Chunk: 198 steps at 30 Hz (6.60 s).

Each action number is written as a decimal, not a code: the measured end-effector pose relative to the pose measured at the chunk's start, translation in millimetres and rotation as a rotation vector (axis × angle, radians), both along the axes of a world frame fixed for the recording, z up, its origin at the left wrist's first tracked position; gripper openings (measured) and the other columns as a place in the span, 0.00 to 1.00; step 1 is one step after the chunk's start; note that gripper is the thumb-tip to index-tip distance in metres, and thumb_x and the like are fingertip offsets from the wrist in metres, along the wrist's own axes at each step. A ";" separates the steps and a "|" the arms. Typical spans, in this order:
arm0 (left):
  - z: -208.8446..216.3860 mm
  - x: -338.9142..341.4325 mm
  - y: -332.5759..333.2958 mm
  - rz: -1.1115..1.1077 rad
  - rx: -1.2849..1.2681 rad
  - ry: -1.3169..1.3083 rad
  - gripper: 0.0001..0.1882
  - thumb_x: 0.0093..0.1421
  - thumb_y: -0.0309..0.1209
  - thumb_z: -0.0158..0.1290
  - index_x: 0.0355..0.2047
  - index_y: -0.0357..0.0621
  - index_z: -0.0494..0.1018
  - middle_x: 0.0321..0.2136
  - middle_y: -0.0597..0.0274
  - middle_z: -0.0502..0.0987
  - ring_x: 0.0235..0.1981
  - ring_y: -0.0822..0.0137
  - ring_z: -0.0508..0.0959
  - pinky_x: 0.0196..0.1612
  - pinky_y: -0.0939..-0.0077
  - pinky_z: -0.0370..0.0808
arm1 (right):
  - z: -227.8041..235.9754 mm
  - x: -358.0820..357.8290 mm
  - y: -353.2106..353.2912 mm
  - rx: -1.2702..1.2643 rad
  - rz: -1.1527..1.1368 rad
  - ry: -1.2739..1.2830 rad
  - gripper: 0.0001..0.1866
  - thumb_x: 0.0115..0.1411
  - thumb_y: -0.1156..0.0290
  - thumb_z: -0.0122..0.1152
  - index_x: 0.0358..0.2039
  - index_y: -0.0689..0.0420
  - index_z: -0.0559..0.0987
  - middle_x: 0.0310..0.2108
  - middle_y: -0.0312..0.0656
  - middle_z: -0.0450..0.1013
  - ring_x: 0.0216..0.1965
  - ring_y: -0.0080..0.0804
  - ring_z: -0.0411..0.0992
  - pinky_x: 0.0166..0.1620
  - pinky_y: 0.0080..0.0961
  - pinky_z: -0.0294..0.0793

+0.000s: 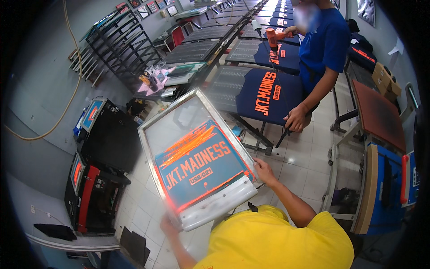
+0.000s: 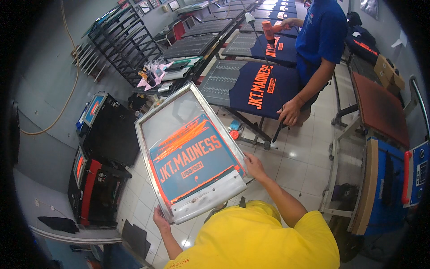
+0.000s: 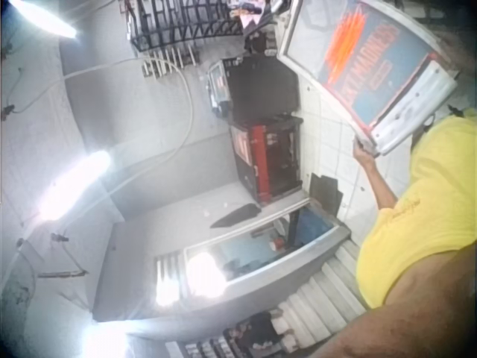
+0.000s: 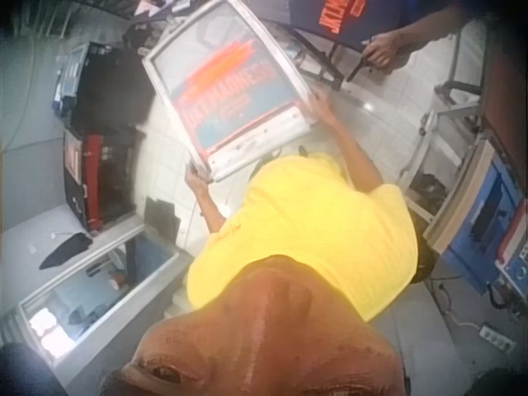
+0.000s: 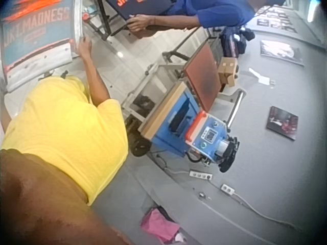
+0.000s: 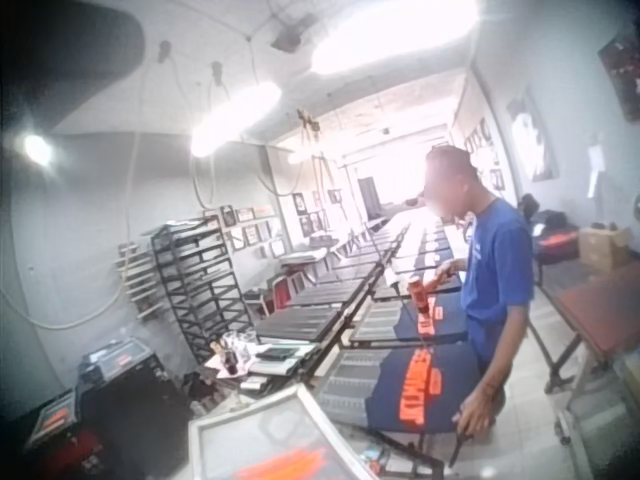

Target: The person performs screen printing on shirts by applying orange ink through a screen using a squeegee, moving between multiple shirts laid out on a printing press.

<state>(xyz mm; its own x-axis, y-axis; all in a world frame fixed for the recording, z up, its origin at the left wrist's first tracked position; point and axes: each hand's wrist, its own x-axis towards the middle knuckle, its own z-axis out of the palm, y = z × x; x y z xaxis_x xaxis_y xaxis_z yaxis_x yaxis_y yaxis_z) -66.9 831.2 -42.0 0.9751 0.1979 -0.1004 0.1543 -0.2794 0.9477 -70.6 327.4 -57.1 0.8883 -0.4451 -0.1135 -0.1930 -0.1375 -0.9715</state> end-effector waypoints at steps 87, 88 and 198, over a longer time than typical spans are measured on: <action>-11.3 2.8 -15.2 0.313 -0.107 -0.037 0.17 0.64 0.33 0.48 0.44 0.30 0.78 0.36 0.59 0.80 0.37 0.70 0.78 0.42 0.75 0.73 | -2.3 6.9 -8.8 -0.015 0.059 0.062 0.20 0.66 0.67 0.49 0.56 0.61 0.74 0.47 0.41 0.75 0.48 0.27 0.70 0.53 0.25 0.67; -18.0 5.1 -6.8 0.301 -0.048 -0.053 0.17 0.64 0.32 0.48 0.44 0.30 0.78 0.36 0.59 0.80 0.37 0.70 0.78 0.42 0.75 0.73 | -8.7 9.4 -7.4 -0.035 0.057 0.041 0.20 0.66 0.67 0.49 0.56 0.61 0.73 0.48 0.42 0.75 0.49 0.28 0.70 0.53 0.25 0.67; 5.5 5.6 -25.5 0.415 -0.399 0.029 0.17 0.61 0.32 0.53 0.45 0.32 0.78 0.39 0.58 0.81 0.42 0.71 0.77 0.49 0.78 0.70 | -15.8 6.7 -17.9 0.130 0.097 -0.019 0.19 0.69 0.69 0.45 0.57 0.62 0.72 0.50 0.41 0.73 0.49 0.26 0.69 0.55 0.24 0.66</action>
<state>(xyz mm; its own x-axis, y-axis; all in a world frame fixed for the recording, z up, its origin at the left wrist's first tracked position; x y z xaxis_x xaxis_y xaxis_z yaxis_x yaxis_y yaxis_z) -61.4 805.7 -36.5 0.8195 0.5045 -0.2717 0.2025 0.1885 0.9610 -63.8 309.5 -72.9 0.9289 -0.3397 -0.1475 -0.1665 -0.0273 -0.9857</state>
